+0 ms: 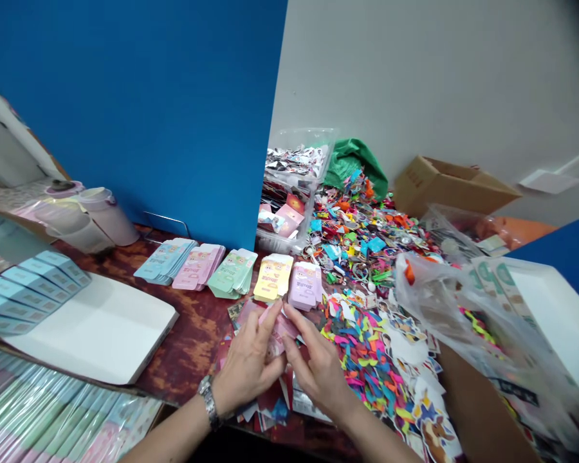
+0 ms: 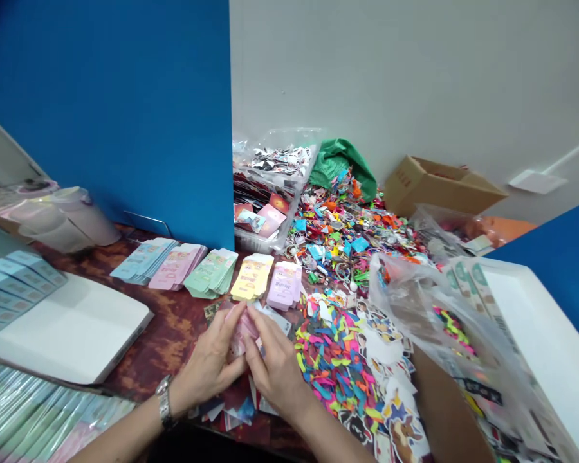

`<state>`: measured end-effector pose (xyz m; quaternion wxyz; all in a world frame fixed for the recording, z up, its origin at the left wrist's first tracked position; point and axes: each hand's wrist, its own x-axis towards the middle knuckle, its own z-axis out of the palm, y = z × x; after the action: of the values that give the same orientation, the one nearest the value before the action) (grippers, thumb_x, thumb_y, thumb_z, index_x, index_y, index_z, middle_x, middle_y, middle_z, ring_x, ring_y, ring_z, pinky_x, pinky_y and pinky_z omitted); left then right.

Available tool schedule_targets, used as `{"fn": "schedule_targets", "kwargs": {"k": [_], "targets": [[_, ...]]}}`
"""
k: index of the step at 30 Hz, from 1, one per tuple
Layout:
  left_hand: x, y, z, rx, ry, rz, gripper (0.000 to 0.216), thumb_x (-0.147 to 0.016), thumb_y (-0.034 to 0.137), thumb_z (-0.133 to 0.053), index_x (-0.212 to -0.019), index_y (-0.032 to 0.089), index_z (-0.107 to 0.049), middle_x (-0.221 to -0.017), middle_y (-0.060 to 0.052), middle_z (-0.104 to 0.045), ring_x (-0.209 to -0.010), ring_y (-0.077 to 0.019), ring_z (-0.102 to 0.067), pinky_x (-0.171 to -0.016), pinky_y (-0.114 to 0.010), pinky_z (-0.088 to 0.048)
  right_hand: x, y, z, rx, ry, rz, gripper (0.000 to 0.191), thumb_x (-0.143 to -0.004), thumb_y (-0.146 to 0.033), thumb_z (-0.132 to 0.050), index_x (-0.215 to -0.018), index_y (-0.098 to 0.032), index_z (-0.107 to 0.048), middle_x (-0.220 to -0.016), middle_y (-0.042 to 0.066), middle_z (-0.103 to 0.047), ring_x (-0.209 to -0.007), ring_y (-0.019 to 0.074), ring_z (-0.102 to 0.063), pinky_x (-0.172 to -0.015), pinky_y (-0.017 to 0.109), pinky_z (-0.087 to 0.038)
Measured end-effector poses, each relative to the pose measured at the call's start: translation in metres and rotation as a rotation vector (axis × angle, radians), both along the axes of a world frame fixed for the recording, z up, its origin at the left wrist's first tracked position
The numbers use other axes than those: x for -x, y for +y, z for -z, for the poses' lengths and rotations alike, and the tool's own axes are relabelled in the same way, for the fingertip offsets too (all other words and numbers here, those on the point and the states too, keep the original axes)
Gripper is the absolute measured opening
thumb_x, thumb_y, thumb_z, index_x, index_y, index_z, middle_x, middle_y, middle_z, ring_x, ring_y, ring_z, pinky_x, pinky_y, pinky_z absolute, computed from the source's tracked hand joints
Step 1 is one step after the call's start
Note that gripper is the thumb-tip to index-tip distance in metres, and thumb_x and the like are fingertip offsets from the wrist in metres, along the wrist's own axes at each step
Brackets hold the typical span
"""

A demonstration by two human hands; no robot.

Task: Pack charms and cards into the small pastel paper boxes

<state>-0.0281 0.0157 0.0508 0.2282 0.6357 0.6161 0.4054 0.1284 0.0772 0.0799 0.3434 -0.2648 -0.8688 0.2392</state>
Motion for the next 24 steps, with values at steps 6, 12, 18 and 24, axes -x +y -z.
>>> {"fn": "schedule_targets", "kwargs": {"k": [6,12,18,24], "targets": [[0.005,0.010,-0.030,0.239,-1.243,-0.142,0.046,-0.086,0.048,-0.055,-0.123,0.024,-0.041,-0.103,-0.004,-0.061,-0.078,-0.0173,-0.065,-0.076,-0.041,-0.056,-0.007,0.004,-0.002,0.060,0.092,0.119,0.044,-0.094,-0.019,-0.051,-0.137,-0.026,-0.046,-0.131,0.009,-0.057,-0.120,0.0233,-0.057,-0.100,0.043,-0.050],[0.005,0.017,-0.040,0.323,-1.730,-0.185,0.031,-0.089,0.046,-0.054,-0.099,0.017,-0.058,-0.085,-0.004,-0.067,-0.072,-0.0168,-0.066,-0.073,-0.038,-0.057,0.005,-0.006,-0.003,-0.003,0.114,-0.048,0.045,-0.091,-0.019,-0.059,-0.134,-0.025,-0.049,-0.128,0.009,-0.060,-0.122,0.0237,-0.054,-0.102,0.043,-0.048],[-0.005,0.017,-0.046,0.294,-1.917,-0.235,0.026,-0.091,0.040,-0.056,-0.092,0.015,-0.064,-0.079,-0.002,-0.069,-0.068,-0.0117,-0.066,-0.068,-0.024,-0.055,0.016,-0.006,0.006,-0.140,0.128,-0.037,0.051,-0.090,-0.029,-0.062,-0.138,-0.020,-0.047,-0.129,0.013,-0.059,-0.124,0.0267,-0.052,-0.101,0.047,-0.048],[-0.020,0.016,-0.054,0.264,-2.044,-0.282,0.029,-0.096,0.035,-0.047,-0.096,0.013,-0.066,-0.087,-0.005,-0.072,-0.074,-0.0126,-0.069,-0.074,-0.024,-0.056,0.026,-0.007,0.014,-0.278,0.069,0.034,0.063,-0.095,-0.037,-0.054,-0.148,-0.012,-0.031,-0.133,0.017,-0.057,-0.127,0.0280,-0.051,-0.106,0.051,-0.042]]}}
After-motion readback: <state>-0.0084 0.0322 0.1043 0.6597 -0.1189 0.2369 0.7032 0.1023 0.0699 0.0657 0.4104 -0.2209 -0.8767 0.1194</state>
